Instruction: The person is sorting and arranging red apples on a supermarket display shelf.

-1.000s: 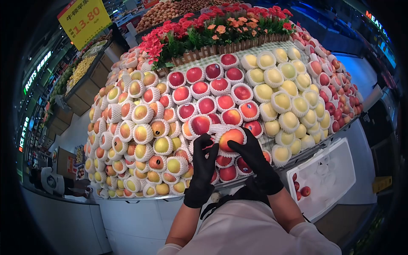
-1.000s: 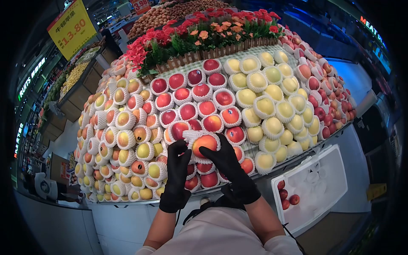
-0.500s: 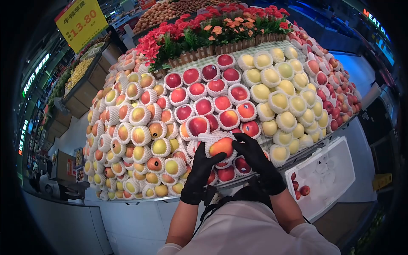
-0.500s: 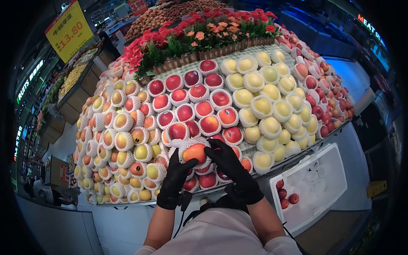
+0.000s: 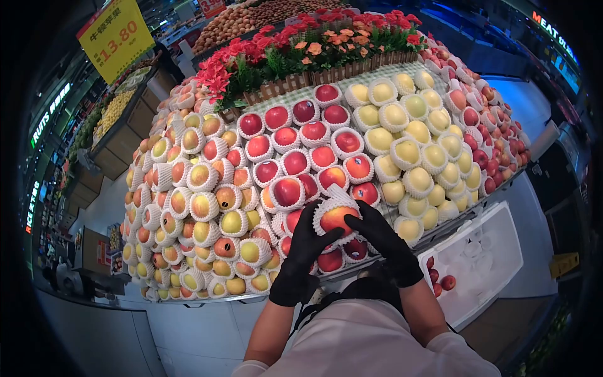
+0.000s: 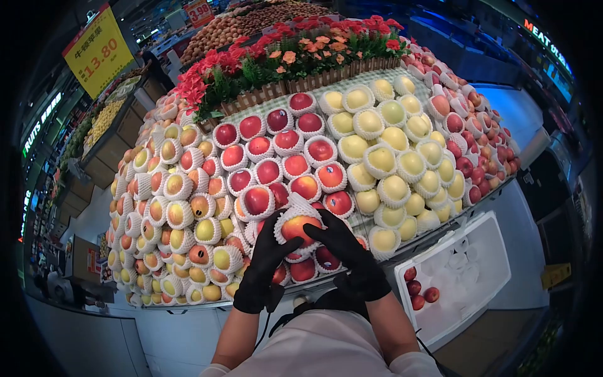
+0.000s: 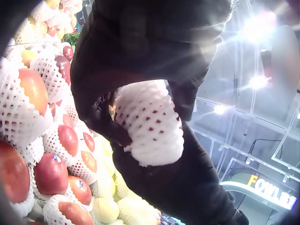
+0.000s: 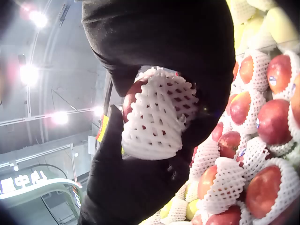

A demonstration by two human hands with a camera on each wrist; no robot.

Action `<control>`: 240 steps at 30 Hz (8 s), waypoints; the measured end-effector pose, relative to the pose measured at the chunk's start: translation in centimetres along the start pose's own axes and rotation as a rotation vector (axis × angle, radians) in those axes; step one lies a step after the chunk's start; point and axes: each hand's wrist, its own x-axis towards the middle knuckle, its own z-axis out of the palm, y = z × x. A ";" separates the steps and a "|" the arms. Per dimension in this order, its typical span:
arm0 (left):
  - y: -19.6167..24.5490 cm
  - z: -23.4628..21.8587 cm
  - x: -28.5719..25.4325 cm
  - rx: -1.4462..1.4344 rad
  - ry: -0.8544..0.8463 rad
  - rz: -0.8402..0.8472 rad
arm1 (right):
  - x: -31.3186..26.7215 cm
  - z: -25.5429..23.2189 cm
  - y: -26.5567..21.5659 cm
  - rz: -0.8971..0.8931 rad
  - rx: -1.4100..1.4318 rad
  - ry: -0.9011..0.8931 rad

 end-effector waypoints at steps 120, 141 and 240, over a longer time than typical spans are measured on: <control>-1.5 -6.2 -3.2 -0.188 0.397 0.105 | -0.1 -6.4 0.6 -0.106 0.078 0.289; -2.2 -3.6 -3.1 -0.192 0.399 0.050 | 4.5 -2.5 8.4 -0.145 -0.903 0.609; -6.7 16.9 -3.7 0.104 -0.185 -0.177 | -32.4 -30.2 24.0 0.188 -0.685 1.368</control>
